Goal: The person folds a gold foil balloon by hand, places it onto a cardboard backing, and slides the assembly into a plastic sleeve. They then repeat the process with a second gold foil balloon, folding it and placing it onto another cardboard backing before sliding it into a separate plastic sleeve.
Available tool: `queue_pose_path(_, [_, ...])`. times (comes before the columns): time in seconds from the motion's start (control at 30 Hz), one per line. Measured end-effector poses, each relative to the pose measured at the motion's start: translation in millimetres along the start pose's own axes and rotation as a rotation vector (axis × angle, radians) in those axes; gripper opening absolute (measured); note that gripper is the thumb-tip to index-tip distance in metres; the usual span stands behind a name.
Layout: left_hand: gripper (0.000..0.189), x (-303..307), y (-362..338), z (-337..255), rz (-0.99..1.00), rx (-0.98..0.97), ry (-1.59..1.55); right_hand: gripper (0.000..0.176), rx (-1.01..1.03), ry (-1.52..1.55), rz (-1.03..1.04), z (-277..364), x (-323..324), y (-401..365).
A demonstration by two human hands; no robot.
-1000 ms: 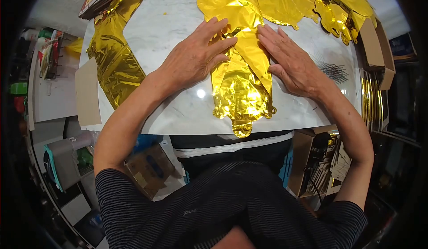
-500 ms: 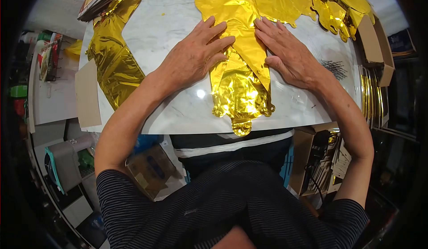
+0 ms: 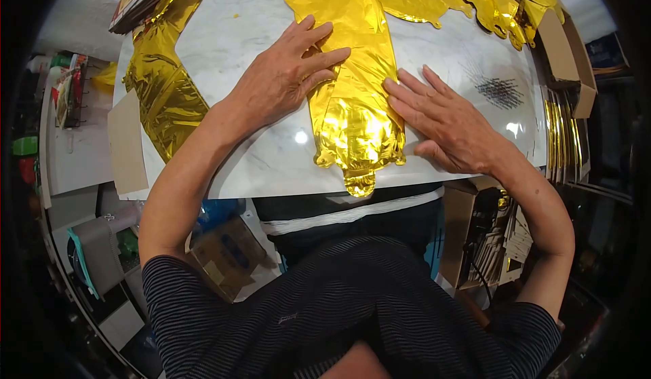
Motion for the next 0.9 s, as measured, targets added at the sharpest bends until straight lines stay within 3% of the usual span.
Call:
queue_pose_path(0.27, [0.049,8,-1,-2,0.079,0.011,-0.037,0.066,-0.013,0.083,0.000,3,5,-18])
queue_pose_path(0.47, [0.050,6,-2,-1,0.071,-0.008,-0.014,0.052,-0.011,0.117,-0.225,-4,10,10])
queue_pose_path(0.73, [0.051,7,-3,-3,0.064,0.002,-0.022,0.039,0.155,-0.119,-0.173,26,23,23])
queue_pose_path(0.9, [0.051,5,-3,-2,0.056,-0.011,-0.011,0.035,0.010,-0.232,-0.217,42,12,6])
Point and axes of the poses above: each hand's wrist, its own y-axis towards the middle knuckle, its own x-axis out of the back of the hand, z = x × y, the point moved 2 cm from there along y, towards the middle knuckle, and after that the axes turned 2 degrees about -x, right-handed, at the moved point
